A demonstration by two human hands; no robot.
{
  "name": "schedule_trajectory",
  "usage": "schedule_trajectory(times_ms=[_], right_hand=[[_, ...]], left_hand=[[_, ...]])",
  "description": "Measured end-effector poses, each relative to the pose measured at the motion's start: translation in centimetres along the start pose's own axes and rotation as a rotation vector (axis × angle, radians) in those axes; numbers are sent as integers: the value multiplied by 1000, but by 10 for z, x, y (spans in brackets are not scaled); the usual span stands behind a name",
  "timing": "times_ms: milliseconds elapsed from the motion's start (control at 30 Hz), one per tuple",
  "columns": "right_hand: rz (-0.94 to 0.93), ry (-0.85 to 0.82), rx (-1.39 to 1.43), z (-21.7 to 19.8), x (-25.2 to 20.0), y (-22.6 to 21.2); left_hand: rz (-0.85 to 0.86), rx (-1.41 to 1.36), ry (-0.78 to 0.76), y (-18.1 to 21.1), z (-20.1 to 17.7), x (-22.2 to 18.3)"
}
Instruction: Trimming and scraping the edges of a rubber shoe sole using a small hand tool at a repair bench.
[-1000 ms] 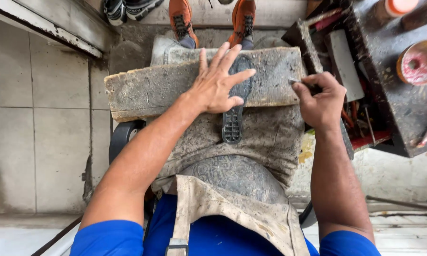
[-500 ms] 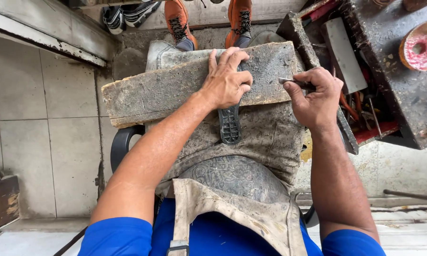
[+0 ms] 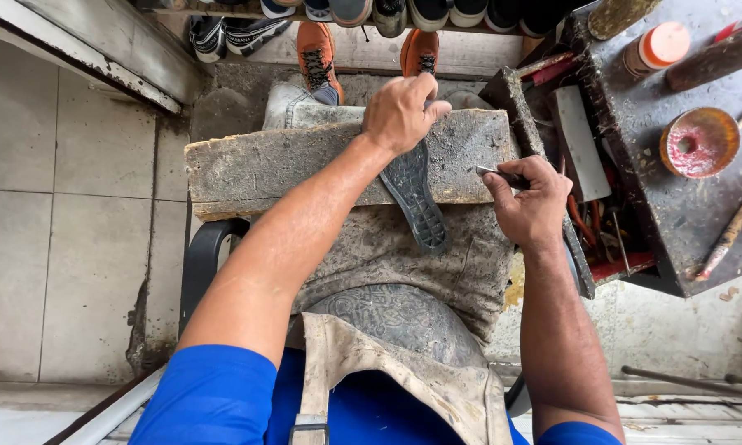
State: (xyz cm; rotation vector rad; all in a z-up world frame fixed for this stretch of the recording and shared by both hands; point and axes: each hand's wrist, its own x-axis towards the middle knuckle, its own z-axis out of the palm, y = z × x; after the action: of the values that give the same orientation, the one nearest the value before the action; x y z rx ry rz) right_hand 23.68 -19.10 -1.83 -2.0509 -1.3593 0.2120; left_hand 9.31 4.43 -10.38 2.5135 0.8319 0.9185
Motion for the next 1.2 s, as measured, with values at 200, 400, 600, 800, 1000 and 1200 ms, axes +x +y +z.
schedule_trajectory(times_ms=[200,400,600,800,1000,1200], right_hand=[[9,-170,-70,0,4,-16],[-59,-196,-51,4,4,-11],[-134,-284,-112,4,29,-28],[-190,-319,-244,35,66,-25],[-248,-291,-267,56,72,-23],[-209,-197,-411,55,76,-11]], left_hand=[[14,250,261,-8,-51,35],[-161,145,-449,62,-121,-52],[-120,75,-605,61,-115,-47],[-146,131,-421,62,-125,-41],[-234,140,-345,46,-96,-61],[-146,189,-504,33,-73,-20]])
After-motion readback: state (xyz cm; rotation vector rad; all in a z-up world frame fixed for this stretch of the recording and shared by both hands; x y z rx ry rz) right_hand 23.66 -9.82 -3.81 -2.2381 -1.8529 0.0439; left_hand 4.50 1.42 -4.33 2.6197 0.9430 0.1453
